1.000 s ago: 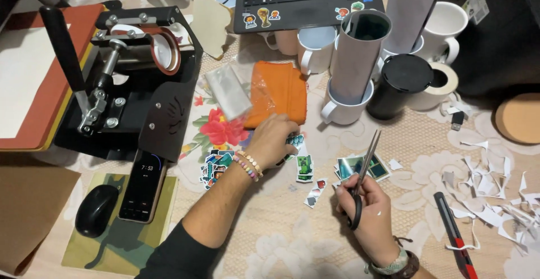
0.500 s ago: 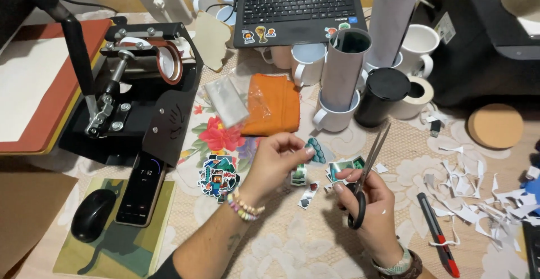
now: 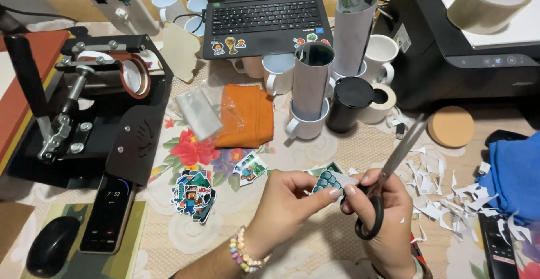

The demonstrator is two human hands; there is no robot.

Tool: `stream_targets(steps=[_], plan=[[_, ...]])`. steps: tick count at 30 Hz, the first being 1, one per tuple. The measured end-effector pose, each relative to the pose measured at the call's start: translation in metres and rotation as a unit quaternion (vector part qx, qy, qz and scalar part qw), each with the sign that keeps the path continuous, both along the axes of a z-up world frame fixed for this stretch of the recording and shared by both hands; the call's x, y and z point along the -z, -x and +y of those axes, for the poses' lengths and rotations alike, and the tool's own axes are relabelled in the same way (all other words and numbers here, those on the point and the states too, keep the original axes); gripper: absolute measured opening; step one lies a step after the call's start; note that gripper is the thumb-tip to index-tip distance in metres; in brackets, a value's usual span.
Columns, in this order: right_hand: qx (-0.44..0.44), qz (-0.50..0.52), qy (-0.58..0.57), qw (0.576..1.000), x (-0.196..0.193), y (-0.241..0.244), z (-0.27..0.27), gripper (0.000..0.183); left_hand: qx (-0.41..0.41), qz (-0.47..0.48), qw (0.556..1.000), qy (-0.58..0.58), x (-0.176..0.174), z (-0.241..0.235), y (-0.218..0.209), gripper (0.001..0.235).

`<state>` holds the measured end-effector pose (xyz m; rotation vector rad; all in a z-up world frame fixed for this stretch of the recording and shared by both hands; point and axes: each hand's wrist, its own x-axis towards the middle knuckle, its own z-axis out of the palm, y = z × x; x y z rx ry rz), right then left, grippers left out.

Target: Cutting out small printed designs from a sheet of paper using scissors with precision.

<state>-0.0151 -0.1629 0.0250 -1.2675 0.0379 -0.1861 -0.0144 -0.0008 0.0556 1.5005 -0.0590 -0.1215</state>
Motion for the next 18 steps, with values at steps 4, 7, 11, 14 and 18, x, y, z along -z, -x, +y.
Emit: stream_targets(steps=[4, 7, 11, 14, 18], plan=[[0.033, -0.080, 0.005, 0.996, 0.007, 0.006, -0.001, 0.020, -0.033, 0.020, 0.998, 0.047, -0.014, -0.010, -0.001, 0.034], [-0.045, -0.177, 0.040, 0.982, 0.022, 0.016, 0.002, 0.017, -0.036, -0.018, 0.995, 0.092, -0.026, -0.015, 0.000, 0.036], [0.013, -0.116, 0.158, 0.980, 0.015, 0.027, 0.018, 0.030, 0.005, 0.040, 0.978, 0.205, -0.038, -0.018, 0.003, 0.030], [0.008, -0.119, 0.176, 0.977, 0.017, 0.026, 0.014, 0.029, 0.003, 0.042, 0.977, 0.211, -0.037, -0.017, 0.004, 0.030], [-0.123, -0.170, 0.052, 0.976, 0.005, 0.014, 0.005, 0.023, -0.047, -0.052, 0.984, 0.161, -0.029, -0.011, -0.001, 0.008]])
